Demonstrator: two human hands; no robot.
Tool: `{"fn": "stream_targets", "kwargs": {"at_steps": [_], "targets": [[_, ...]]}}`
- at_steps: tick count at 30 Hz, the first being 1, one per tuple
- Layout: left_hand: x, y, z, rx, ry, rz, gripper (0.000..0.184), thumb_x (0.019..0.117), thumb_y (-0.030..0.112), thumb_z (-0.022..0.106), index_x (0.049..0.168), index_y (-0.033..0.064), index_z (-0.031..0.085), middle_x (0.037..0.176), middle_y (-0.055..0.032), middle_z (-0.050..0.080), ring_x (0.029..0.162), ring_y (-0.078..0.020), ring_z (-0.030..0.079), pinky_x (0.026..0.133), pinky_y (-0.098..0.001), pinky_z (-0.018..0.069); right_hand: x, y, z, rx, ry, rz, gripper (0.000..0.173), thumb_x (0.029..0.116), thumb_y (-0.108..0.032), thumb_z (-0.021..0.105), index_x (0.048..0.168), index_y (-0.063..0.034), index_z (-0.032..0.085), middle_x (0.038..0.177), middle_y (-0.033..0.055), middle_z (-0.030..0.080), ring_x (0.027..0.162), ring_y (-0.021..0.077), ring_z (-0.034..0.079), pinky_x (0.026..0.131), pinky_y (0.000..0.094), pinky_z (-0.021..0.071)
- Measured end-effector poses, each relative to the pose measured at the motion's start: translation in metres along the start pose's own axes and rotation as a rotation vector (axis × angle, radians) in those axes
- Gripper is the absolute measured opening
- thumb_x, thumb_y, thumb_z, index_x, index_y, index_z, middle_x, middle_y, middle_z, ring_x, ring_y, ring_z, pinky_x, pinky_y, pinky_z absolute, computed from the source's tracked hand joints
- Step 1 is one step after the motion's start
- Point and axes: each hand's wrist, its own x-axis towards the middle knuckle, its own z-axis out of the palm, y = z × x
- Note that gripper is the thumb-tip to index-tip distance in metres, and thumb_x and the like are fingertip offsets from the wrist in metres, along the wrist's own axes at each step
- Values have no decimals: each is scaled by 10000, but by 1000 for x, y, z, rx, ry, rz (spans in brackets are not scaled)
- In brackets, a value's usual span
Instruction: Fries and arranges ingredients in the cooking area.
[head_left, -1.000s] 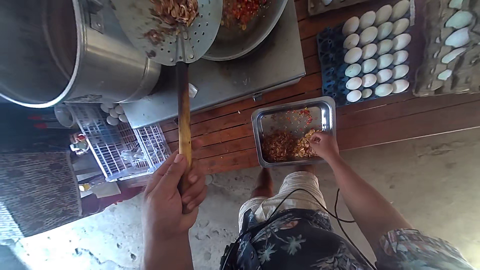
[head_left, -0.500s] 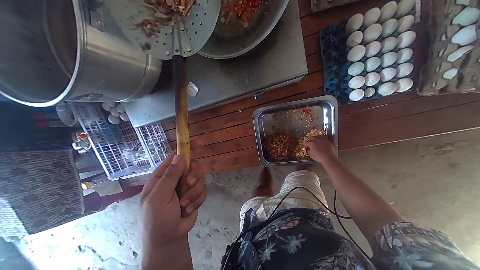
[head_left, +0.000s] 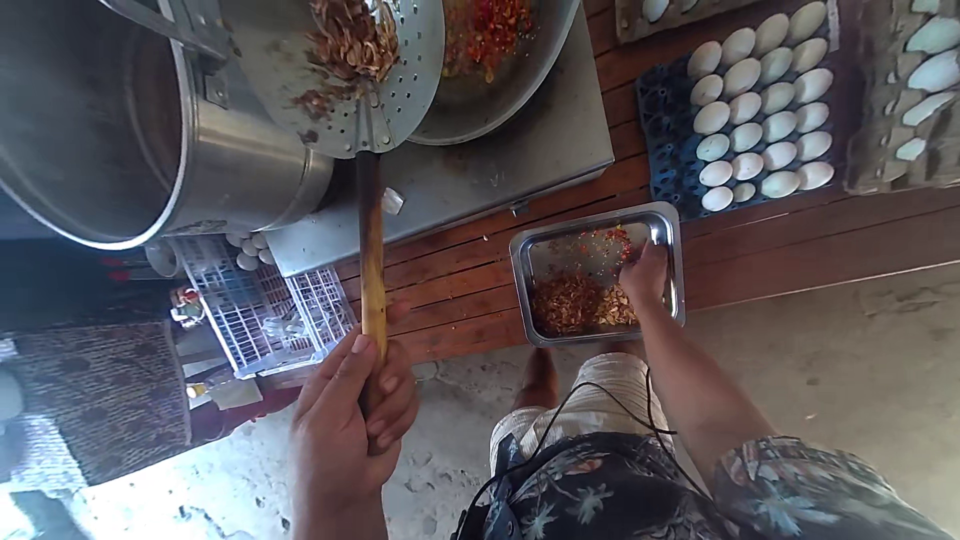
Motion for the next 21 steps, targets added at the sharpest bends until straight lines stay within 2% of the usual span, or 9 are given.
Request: {"fn": "stream_targets", "kwargs": {"at_steps": [2,3,5,7,9,12,14,16,21], "targets": [[1,-1,3,1,-5,2,442,1096,199,205,1312,85,573,630,71,465,388,28,343,346,-108,324,-1,-9,15,12,6,26,674,948,-133,665,1533,41,381,1583,316,333,1493,442,333,1192,542,357],[2,-1,4,0,-8,3,442,1095,198,204,1311,85,573,629,71,464,387,28,344,345,-108,325,-1,-13,21,54,10,14,674,930,-91,656,1541,21,392,1587,305,340,1495,436,335,1201,540,346],[2,-1,4,3,-10,0,444,1095,194,201,1307,75,572,627,69,461,386,27,340,345,-108,323,-2,-18,29,165,15,-27,608,946,-51,621,1532,-34,462,1542,269,430,1421,416,448,1152,545,409],[2,0,4,11,-21,0,442,1095,195,203,1319,74,565,634,66,456,386,23,332,344,-109,315,-3,-21,30,206,67,-54,558,966,-75,600,1513,-50,492,1518,252,463,1395,406,479,1128,552,431],[2,1,5,22,-12,4,442,1090,190,202,1319,78,563,639,68,460,383,25,324,339,-109,310,2,-21,33,184,161,-26,612,954,-186,655,1519,-44,466,1541,240,455,1453,391,419,1179,543,363],[-1,3,4,19,4,2,440,1092,194,198,1305,85,567,638,73,465,383,29,328,340,-109,317,14,-23,48,146,224,1,792,941,-458,682,1558,-42,411,1596,235,390,1518,381,316,1244,541,230],[-1,4,4,19,11,-5,431,1096,202,194,1300,81,554,635,74,461,381,29,329,336,-110,318,17,-33,60,126,239,-62,773,919,-548,693,1477,-41,519,1517,238,475,1455,396,403,1208,549,308],[-2,5,3,17,17,-14,423,1098,206,200,1302,76,547,640,66,465,381,22,340,332,-116,325,14,-41,73,80,228,-149,667,922,-540,697,1364,-48,615,1425,220,562,1376,397,496,1122,553,422],[-2,10,0,22,-15,-16,406,1107,225,238,1301,77,563,649,64,475,386,17,357,334,-123,337,12,-39,96,-80,246,-426,481,1008,-402,643,1304,-22,646,1345,245,615,1311,435,552,1088,579,444]]}}
